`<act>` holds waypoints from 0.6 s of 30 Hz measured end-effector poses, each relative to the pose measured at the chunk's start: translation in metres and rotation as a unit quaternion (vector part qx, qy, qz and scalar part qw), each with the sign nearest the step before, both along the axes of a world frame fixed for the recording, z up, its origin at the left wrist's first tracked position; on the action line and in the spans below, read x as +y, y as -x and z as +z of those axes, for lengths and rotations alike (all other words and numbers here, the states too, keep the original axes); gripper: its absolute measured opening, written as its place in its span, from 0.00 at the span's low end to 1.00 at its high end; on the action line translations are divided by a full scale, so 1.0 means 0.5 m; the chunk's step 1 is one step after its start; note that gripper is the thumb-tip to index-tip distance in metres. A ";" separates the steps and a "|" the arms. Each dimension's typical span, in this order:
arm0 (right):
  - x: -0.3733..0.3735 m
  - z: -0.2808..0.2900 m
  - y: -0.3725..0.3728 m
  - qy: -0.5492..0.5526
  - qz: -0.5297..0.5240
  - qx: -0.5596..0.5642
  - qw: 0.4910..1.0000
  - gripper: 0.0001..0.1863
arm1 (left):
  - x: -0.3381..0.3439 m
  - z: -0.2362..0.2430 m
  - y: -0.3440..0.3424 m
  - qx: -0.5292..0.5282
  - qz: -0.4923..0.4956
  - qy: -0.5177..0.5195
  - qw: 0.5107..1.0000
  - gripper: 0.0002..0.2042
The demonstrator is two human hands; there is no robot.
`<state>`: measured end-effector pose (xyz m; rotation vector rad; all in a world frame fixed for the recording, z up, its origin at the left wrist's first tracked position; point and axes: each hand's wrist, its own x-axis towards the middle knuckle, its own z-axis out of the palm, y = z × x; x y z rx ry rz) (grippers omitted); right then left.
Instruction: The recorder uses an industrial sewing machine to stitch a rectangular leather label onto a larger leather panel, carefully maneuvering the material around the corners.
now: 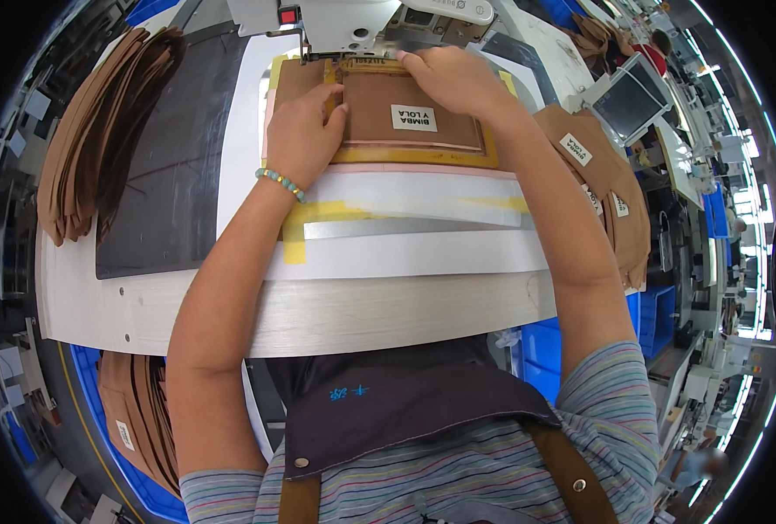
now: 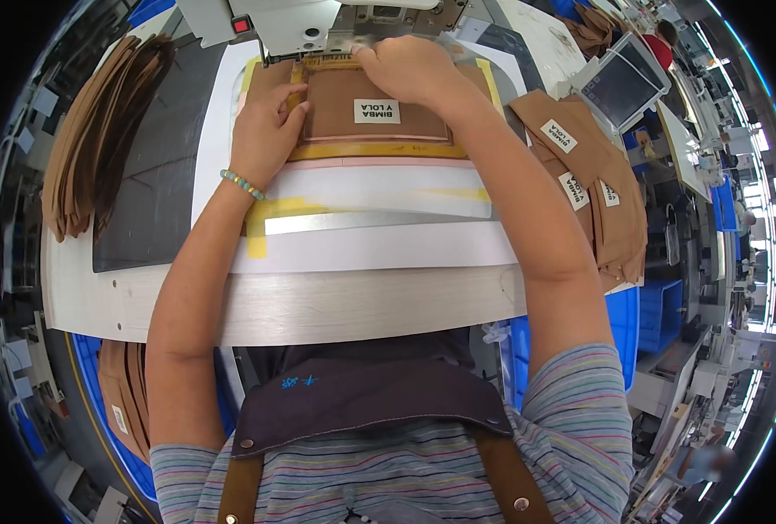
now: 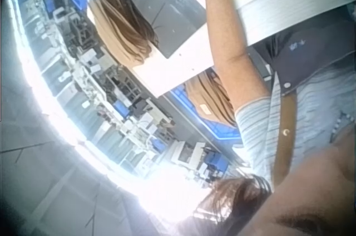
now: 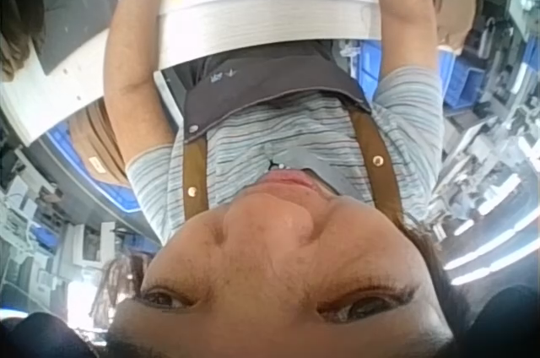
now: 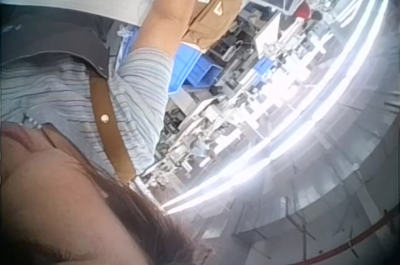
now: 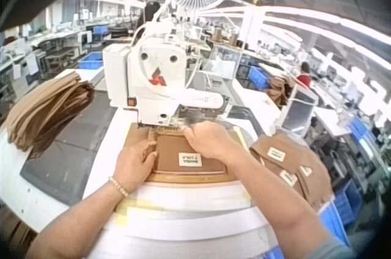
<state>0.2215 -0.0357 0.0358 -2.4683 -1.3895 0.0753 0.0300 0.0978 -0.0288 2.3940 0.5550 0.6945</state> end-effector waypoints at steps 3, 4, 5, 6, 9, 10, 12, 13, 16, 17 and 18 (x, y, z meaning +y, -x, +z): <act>0.017 -0.013 0.013 0.045 0.022 -0.034 0.998 0.23 | 0.001 -0.001 -0.001 -0.001 0.000 -0.006 1.000 0.14; 0.024 -0.017 0.014 0.036 0.044 -0.007 0.998 0.21 | 0.002 -0.002 -0.002 0.000 -0.002 -0.007 1.000 0.14; 0.035 -0.018 0.011 0.037 0.044 -0.008 0.998 0.21 | 0.002 -0.003 -0.003 0.001 -0.003 -0.007 1.000 0.14; 0.049 -0.017 0.013 0.020 0.049 -0.013 0.998 0.20 | 0.004 -0.008 -0.003 0.000 -0.002 -0.006 1.000 0.14; 0.096 -0.025 0.018 -0.005 0.058 -0.035 0.998 0.18 | 0.008 -0.018 -0.004 -0.031 -0.005 -0.002 1.000 0.15; 0.106 -0.029 0.016 -0.012 0.060 -0.052 0.997 0.18 | 0.007 -0.018 -0.005 -0.031 -0.008 -0.002 0.999 0.15; 0.115 -0.027 0.008 0.009 0.060 -0.064 0.996 0.19 | 0.009 -0.021 -0.006 -0.033 -0.006 0.000 0.999 0.15; 0.120 -0.025 0.006 0.029 0.059 -0.075 0.995 0.20 | 0.010 -0.024 -0.006 -0.032 -0.006 -0.006 0.999 0.15; 0.125 -0.021 -0.013 0.059 0.084 -0.065 0.993 0.17 | 0.011 -0.025 -0.006 -0.033 -0.008 -0.009 0.999 0.15; 0.123 -0.023 -0.019 0.060 0.085 -0.064 0.992 0.17 | 0.011 -0.023 -0.006 -0.033 -0.011 -0.009 0.999 0.15; 0.122 -0.022 -0.025 0.064 0.104 -0.060 0.991 0.17 | 0.011 -0.023 -0.006 -0.033 -0.011 -0.008 0.999 0.15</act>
